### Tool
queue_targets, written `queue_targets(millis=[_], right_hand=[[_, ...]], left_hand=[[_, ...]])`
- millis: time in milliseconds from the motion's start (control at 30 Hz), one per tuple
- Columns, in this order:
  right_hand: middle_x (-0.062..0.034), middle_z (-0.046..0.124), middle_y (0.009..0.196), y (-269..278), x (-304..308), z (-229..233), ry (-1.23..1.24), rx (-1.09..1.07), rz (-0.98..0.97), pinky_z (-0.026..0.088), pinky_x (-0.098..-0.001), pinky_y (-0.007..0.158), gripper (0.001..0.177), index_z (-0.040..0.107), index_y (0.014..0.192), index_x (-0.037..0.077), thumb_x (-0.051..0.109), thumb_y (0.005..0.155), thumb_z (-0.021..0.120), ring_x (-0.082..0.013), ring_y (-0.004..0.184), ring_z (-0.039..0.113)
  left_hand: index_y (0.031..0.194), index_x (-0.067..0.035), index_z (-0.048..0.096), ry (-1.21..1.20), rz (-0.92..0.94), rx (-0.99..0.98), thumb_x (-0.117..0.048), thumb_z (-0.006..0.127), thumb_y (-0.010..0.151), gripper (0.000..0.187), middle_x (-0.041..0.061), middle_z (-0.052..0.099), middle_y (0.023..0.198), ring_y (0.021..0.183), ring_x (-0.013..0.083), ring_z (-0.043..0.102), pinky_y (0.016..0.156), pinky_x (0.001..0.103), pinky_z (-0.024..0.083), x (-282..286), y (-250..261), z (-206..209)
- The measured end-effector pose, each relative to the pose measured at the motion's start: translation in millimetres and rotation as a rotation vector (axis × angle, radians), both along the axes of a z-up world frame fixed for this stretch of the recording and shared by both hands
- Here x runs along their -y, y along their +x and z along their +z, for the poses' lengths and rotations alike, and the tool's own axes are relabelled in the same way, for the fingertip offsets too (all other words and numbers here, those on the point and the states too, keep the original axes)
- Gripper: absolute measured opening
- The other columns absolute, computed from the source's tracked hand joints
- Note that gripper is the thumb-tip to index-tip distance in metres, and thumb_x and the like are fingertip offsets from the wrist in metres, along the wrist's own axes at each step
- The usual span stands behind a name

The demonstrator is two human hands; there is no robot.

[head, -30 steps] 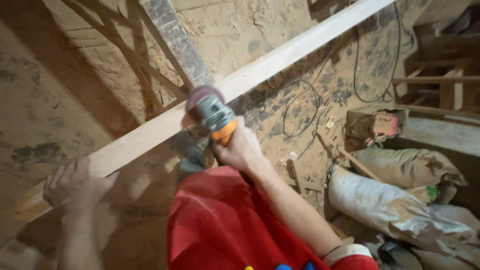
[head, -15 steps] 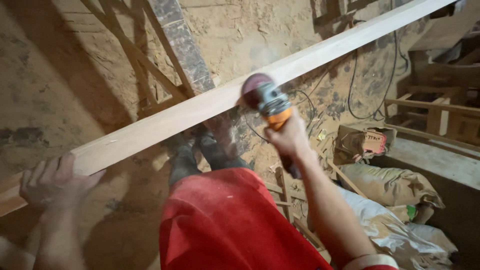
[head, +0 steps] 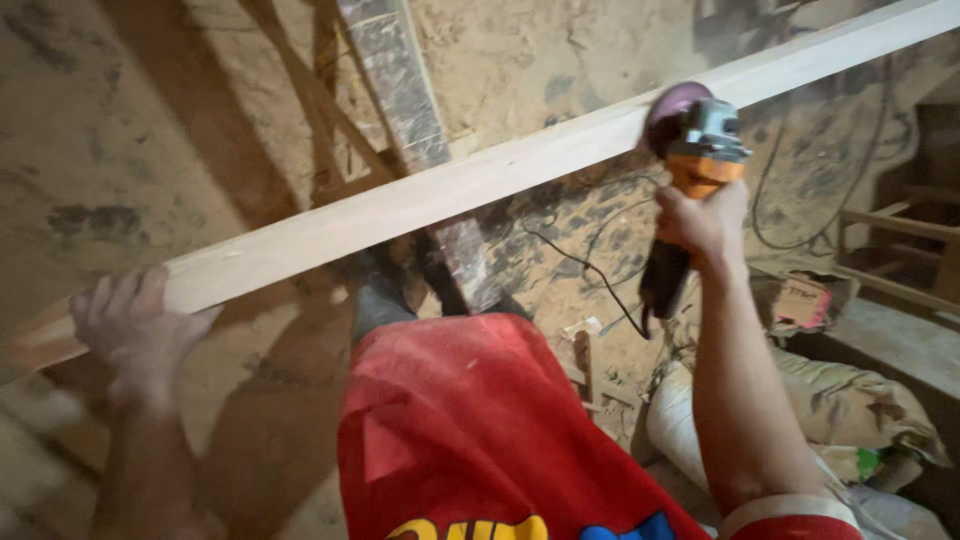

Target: The person uses a handheld power tool with a sanding disc to smooth the surfaces and edges of a wooden board. They move the tool along the length of the board while holding it steady with one hand or placing it on a work surface.

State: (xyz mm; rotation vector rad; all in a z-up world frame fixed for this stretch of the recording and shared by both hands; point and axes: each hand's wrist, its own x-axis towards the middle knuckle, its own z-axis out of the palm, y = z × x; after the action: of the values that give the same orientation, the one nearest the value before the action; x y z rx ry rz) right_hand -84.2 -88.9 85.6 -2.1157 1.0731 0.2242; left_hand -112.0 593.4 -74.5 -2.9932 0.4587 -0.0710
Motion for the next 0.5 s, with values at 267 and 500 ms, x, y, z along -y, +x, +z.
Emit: queue_targets(millis=[267,500], right_hand=[[-0.0218,0.071,0.102,-20,-166,-9,-0.140,0.019,0.323,0.058,-0.0426,0.083,0.061,0.052,0.120,-0.005,0.017,0.072,0.083,-0.0332,0.094,0.072],[-0.0301,0.070,0.102,-30,-318,-3,-0.043,-0.116,0.343,0.055,-0.0484,0.086,0.065,0.048,0.119,-0.004,0.026,0.073,0.082,-0.0454,0.100,0.069]], left_hand=[[0.095,-0.018,0.073,-0.005,0.108,-0.157,-0.069,0.090,0.062,0.063,0.003,0.076,0.099,0.101,0.0220,0.070,0.098,0.048,0.048,21,18,18],[0.095,-0.015,0.067,-0.278,0.025,-0.044,-0.047,0.090,0.072,0.045,0.007,0.069,0.095,0.095,0.0297,0.066,0.088,0.048,0.046,5,13,23]])
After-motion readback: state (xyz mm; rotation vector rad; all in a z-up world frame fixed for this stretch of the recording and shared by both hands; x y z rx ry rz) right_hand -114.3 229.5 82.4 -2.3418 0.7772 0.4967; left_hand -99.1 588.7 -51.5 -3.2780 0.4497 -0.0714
